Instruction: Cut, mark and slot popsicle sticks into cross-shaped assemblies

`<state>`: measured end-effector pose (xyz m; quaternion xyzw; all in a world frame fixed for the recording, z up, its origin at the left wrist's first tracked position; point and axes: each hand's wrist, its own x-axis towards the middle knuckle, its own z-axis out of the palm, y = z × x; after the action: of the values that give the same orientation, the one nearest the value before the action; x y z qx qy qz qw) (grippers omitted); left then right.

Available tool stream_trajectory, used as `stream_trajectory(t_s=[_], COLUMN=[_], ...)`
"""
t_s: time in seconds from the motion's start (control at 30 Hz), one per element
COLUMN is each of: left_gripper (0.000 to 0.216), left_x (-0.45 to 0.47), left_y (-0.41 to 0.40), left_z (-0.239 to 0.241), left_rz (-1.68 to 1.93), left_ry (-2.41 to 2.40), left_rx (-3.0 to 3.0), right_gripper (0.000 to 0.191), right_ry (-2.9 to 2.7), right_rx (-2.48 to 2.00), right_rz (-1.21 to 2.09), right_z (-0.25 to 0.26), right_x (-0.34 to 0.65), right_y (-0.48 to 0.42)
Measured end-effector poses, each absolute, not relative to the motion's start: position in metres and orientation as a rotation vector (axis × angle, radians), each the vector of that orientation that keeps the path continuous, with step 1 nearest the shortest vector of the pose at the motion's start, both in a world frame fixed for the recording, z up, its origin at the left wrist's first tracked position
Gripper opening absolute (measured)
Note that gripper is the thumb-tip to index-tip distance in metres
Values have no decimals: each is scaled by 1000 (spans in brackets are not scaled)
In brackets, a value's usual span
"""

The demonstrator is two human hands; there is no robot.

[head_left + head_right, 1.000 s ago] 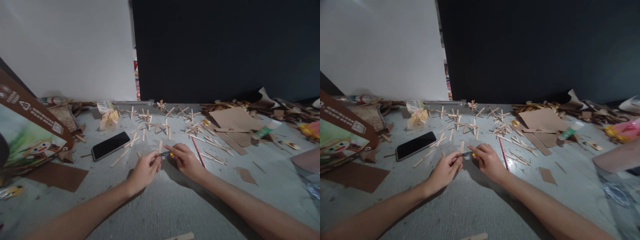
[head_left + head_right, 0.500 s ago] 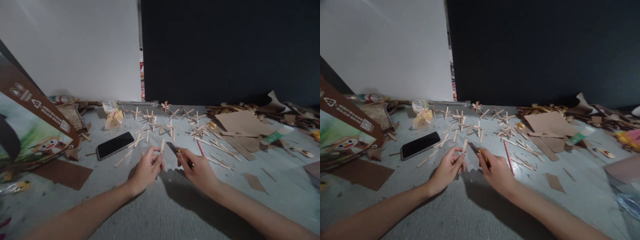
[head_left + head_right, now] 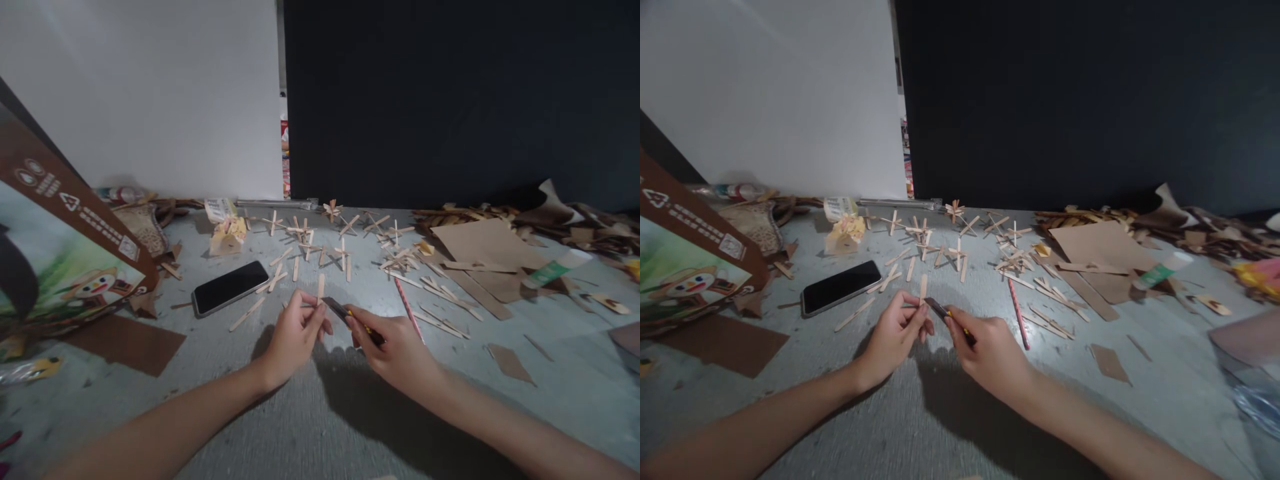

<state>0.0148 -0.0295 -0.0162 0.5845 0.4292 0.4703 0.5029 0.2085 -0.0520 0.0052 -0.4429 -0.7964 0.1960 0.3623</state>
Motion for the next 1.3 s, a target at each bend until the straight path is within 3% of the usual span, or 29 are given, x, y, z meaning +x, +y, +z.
stream_trajectory(t_s=[0.43, 0.67, 1.3], left_gripper=[19, 21, 15], left_x=[13, 13, 13], left_y=[-31, -30, -31], left_z=[-16, -17, -18], left_rz=[1106, 1090, 1069], left_ry=[1124, 1220, 1159], left_rx=[1649, 1686, 1703], right_gripper=[33, 34, 54], right_ry=[-2074, -2078, -1524], right_rx=[-1243, -1288, -1253], right_rz=[387, 332, 1380], right_z=[-1, -2, 5], right_x=[210, 208, 189], right_y=[-49, -52, -64])
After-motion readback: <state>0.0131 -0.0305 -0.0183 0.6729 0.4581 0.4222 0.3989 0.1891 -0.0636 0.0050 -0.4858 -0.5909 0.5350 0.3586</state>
